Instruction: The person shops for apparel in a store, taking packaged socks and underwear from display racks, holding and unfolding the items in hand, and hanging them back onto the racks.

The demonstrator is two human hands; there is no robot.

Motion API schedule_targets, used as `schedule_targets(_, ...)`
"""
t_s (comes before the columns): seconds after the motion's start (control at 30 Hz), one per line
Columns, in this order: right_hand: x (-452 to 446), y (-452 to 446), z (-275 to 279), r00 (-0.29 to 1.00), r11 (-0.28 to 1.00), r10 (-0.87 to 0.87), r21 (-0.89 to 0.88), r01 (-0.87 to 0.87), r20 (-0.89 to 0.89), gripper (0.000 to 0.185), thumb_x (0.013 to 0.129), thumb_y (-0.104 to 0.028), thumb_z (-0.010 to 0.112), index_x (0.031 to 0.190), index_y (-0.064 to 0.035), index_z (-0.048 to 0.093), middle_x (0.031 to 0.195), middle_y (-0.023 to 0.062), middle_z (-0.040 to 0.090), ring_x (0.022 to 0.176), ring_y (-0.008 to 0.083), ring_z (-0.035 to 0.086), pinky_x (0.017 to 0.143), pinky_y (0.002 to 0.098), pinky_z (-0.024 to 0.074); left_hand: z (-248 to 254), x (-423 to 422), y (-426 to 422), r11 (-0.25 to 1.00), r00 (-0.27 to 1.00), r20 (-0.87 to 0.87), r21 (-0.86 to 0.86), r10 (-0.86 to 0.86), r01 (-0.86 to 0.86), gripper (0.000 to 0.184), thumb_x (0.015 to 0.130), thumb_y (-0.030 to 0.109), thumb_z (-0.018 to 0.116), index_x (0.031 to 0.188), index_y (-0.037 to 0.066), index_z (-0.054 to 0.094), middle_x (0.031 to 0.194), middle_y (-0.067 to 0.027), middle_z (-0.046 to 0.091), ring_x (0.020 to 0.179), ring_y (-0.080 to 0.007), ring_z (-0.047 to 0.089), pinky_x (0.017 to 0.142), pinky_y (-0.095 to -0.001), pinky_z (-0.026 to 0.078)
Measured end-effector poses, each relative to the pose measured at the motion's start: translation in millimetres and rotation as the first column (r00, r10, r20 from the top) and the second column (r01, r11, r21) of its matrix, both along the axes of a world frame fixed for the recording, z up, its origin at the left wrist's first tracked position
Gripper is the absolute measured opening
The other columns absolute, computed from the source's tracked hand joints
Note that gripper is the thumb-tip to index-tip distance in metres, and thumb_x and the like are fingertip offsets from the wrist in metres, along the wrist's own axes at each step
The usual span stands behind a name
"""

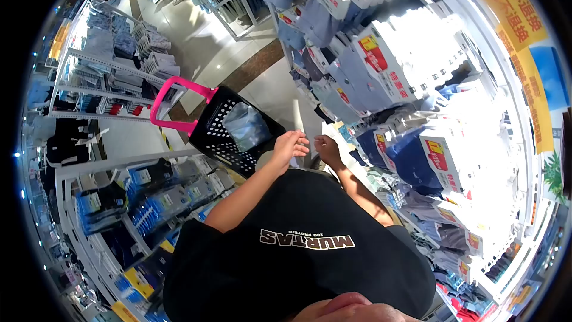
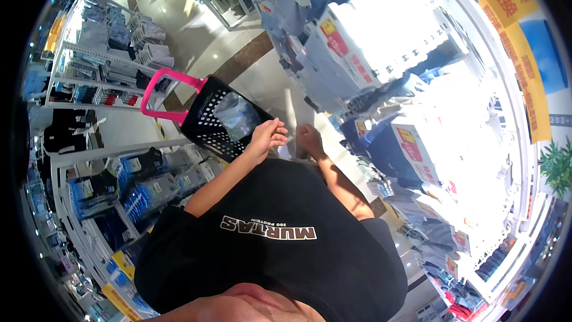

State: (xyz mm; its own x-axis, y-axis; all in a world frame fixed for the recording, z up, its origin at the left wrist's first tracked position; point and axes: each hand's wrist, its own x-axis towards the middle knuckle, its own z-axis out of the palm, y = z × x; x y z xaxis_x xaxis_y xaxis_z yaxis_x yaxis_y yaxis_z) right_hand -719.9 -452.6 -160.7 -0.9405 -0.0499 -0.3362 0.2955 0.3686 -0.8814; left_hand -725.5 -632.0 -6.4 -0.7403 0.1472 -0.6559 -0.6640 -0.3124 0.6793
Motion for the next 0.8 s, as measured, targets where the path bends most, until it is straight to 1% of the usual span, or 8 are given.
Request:
schedule_targets(0.23, -18, -28, -3, 0.997, 0.992, -0.044, 0.12, 0.036, 0.065, 0.028, 0.087, -0.024, 0.063, 0.108, -0.0065, 0.067, 0.094, 0.0151, 0.071, 0.089, 0.0281, 0.069, 0.078, 0.0361, 0.0528, -42, -102, -86, 0.97, 0.958, -0.251, -0.231, -0.137, 0.078, 0.018, 0.095, 0.018, 0.06, 0.104, 0.003, 0.062, 0.084, -0.0041, 0.065, 0.07, -0.0094, 0.061, 0.06, -0.0216, 0.049)
schedule_targets(0.27, -18, -35, -8, 0.999, 0.988, -0.048, 0.148, 0.051, -0.026, 0.027, 0.088, -0.019, 0.064, 0.109, -0.0018, 0.066, 0.08, 0.0088, 0.068, 0.069, 0.0168, 0.066, 0.066, 0.0304, 0.051, -42, -127, -96, 0.963, 0.948, -0.284, -0.261, -0.141, 0.065, 0.018, 0.093, 0.018, 0.061, 0.103, 0.003, 0.063, 0.083, -0.0033, 0.066, 0.069, -0.0089, 0.06, 0.06, -0.0216, 0.048)
schedule_targets(0.3, -18, -42, -3, 0.998, 0.988, -0.064, 0.144, 0.064, -0.005, 0.028, 0.088, -0.019, 0.063, 0.11, -0.0015, 0.066, 0.08, 0.0087, 0.067, 0.069, 0.0165, 0.066, 0.066, 0.0302, 0.0509, -38, -152, -106, 0.955, 0.938, -0.314, -0.292, -0.15, 0.055, 0.018, 0.092, 0.017, 0.063, 0.102, 0.003, 0.064, 0.082, -0.0026, 0.066, 0.068, -0.0083, 0.06, 0.06, -0.0216, 0.047)
schedule_targets(0.43, -22, -71, 37, 0.974, 0.984, -0.175, 0.045, 0.17, 0.141, 0.032, 0.089, -0.019, 0.061, 0.113, 0.0025, 0.063, 0.08, 0.0078, 0.066, 0.069, 0.0137, 0.062, 0.064, 0.0286, 0.0486, -9, -249, -125, 0.815, 0.679, -0.635, -0.573, -0.369, -0.093, 0.04, 0.085, 0.015, 0.07, 0.119, -0.002, 0.058, 0.102, -0.0111, 0.067, 0.093, -0.0178, 0.064, 0.081, -0.0299, 0.05)
schedule_targets(0.6, -5, -85, 41, 0.944, 0.95, -0.308, -0.015, 0.312, 0.116, 0.034, 0.089, -0.017, 0.061, 0.116, 0.0044, 0.06, 0.082, 0.007, 0.065, 0.068, 0.0127, 0.061, 0.062, 0.0266, 0.0476, -37, -369, -120, 0.767, 0.35, -0.822, -0.556, -0.45, -0.32, 0.067, 0.077, 0.017, 0.075, 0.135, 0.0, 0.043, 0.129, -0.0216, 0.051, 0.119, -0.0307, 0.053, 0.101, -0.0393, 0.042)
schedule_targets(0.7, 23, -77, 22, 0.91, 0.911, -0.411, -0.015, 0.412, 0.053, 0.033, 0.089, -0.016, 0.061, 0.116, 0.0035, 0.06, 0.086, 0.0085, 0.067, 0.067, 0.0121, 0.061, 0.06, 0.0258, 0.048, -91, -421, -110, 0.82, 0.372, -0.82, -0.531, -0.436, -0.211, 0.072, 0.073, 0.011, 0.077, 0.136, 0.001, 0.042, 0.127, -0.0184, 0.051, 0.117, -0.0294, 0.053, 0.1, -0.038, 0.043)
schedule_targets(0.73, 35, -73, 10, 0.892, 0.893, -0.448, -0.01, 0.449, 0.064, 0.031, 0.09, -0.014, 0.061, 0.116, 0.0027, 0.06, 0.089, 0.0097, 0.068, 0.067, 0.0129, 0.062, 0.06, 0.0256, 0.0498, -15, -383, -109, 0.879, 0.443, -0.797, -0.475, -0.411, -0.039, 0.075, 0.07, 0.004, 0.079, 0.135, 0.0, 0.042, 0.123, -0.0147, 0.053, 0.115, -0.0264, 0.053, 0.097, -0.0361, 0.044)
schedule_targets(0.8, 56, -71, 10, 0.858, 0.859, -0.509, -0.028, 0.511, 0.066, 0.031, 0.089, -0.013, 0.061, 0.116, 0.0019, 0.06, 0.09, 0.0107, 0.068, 0.069, 0.015, 0.065, 0.061, 0.0253, 0.0515, 4, -374, -109, 0.866, 0.524, -0.72, -0.493, -0.456, 0.077, 0.074, 0.069, 0.0, 0.079, 0.133, 0.0, 0.042, 0.119, -0.012, 0.054, 0.115, -0.0246, 0.053, 0.097, -0.0347, 0.043)
